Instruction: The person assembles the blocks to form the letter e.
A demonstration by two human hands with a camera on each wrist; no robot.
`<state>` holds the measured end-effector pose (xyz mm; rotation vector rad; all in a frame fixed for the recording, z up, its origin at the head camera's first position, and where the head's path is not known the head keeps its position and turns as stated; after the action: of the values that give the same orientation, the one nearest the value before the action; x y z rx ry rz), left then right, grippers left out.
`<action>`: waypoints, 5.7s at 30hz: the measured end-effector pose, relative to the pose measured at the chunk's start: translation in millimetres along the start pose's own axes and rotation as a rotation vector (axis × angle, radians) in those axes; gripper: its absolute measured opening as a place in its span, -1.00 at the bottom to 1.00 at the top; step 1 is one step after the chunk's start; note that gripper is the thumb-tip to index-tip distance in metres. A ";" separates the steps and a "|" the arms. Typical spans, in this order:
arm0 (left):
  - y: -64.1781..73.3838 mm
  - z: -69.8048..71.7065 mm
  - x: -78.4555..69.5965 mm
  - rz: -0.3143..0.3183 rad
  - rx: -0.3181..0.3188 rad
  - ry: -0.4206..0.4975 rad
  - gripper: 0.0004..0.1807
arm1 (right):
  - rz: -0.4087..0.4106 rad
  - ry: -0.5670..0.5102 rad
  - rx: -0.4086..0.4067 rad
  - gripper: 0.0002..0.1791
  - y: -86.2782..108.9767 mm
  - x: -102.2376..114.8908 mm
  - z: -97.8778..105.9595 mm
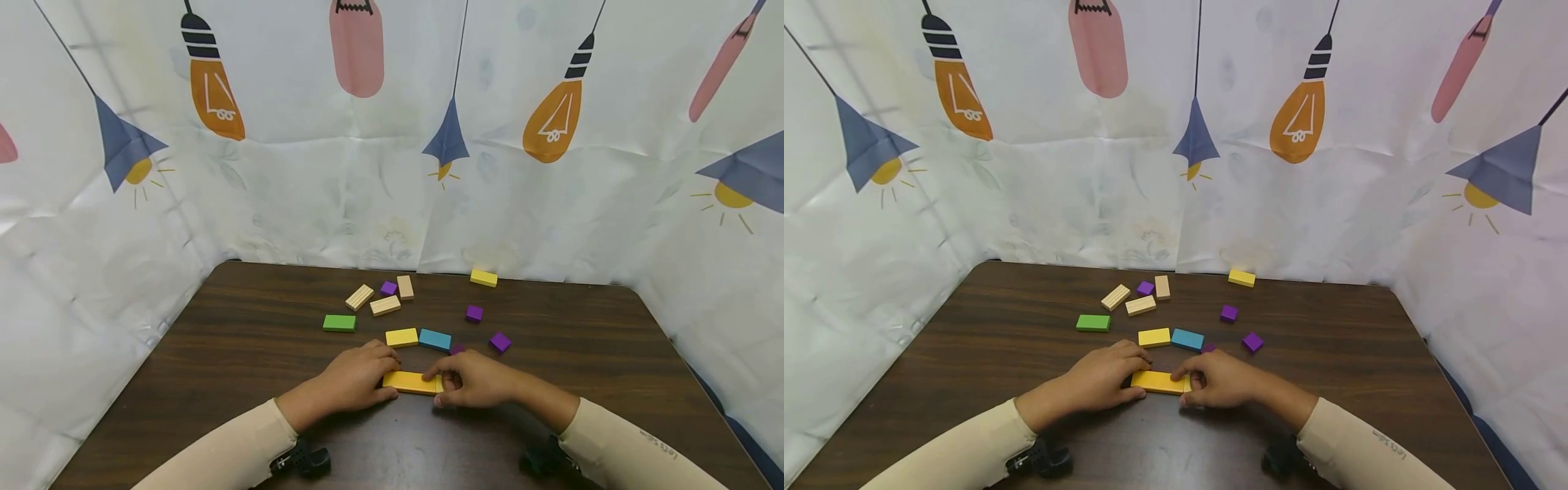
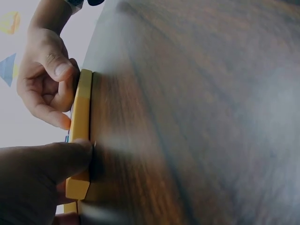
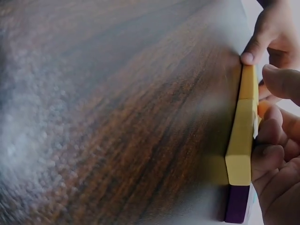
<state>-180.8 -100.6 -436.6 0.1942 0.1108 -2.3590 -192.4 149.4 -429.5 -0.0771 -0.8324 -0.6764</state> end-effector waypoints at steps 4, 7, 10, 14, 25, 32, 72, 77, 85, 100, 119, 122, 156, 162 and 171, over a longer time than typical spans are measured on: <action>1.6 5.9 3.9 -0.005 -0.018 0.012 -0.55 | 0.006 0.002 -0.008 -0.58 0.0 -0.9 -1.1; 3.2 13.1 11.7 0.004 -0.054 0.014 -0.59 | 0.010 -0.002 -0.012 -0.58 -0.2 -0.3 -1.8; 4.5 21.9 23.5 0.026 -0.100 -0.002 -0.64 | 0.011 -0.003 -0.013 -0.58 0.0 -0.2 -2.3; 8.0 32.0 42.7 0.098 -0.143 -0.022 -0.64 | 0.003 -0.003 -0.012 -0.59 0.3 -0.5 -2.5; 13.7 28.6 89.4 0.260 -0.118 -0.020 -0.48 | -0.007 0.006 -0.009 -0.59 -1.7 -3.2 -2.7; 16.0 22.3 102.6 0.319 -0.106 -0.024 -0.53 | -0.011 0.003 -0.006 -0.60 -1.4 -2.5 -2.4; 7.7 11.3 60.4 0.289 -0.179 0.078 -0.74 | 0.004 -0.006 -0.007 -0.60 -0.6 -3.2 -3.8; 7.8 5.7 58.0 0.291 -0.177 0.083 -0.76 | 0.016 -0.004 -0.011 -0.60 -1.2 -3.2 -4.3; 7.5 2.8 54.3 0.275 -0.188 0.069 -0.76 | 0.007 -0.002 -0.011 -0.60 -1.2 -3.4 -5.1; 4.6 2.2 51.3 0.272 -0.195 0.066 -0.73 | 0.008 -0.009 -0.006 -0.59 -0.6 -4.8 -4.0; 5.9 1.0 53.7 0.268 -0.205 0.044 -0.73 | 0.011 0.002 -0.011 -0.59 0.0 -2.9 -3.4; 6.4 1.6 53.2 0.269 -0.197 0.047 -0.68 | 0.013 0.001 -0.012 -0.59 0.3 -3.1 -3.5; -22.1 19.7 122.5 0.365 -0.154 0.066 -0.35 | 0.052 -0.002 -0.019 -0.59 -0.2 -6.1 -4.7; -30.3 16.5 127.4 0.342 -0.158 0.065 -0.37 | 0.046 -0.004 -0.020 -0.59 -0.5 -7.2 -5.0; -33.3 15.0 132.3 0.312 -0.132 0.085 -0.41 | 0.042 0.002 -0.025 -0.60 -1.0 -8.5 -5.4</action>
<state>-299.0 -169.9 -443.9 0.2303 0.2579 -2.0255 -193.5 151.3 -439.4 -0.1160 -0.8184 -0.6476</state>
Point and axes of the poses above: each hand's wrist, its own y-axis away from the middle knuckle, its own z-axis out of the back of the hand, x = y × z, the point moved 2 cm from there along -y, towards the middle knuckle, and after that the axes turned 3 degrees about x, right-handed, at the moved point
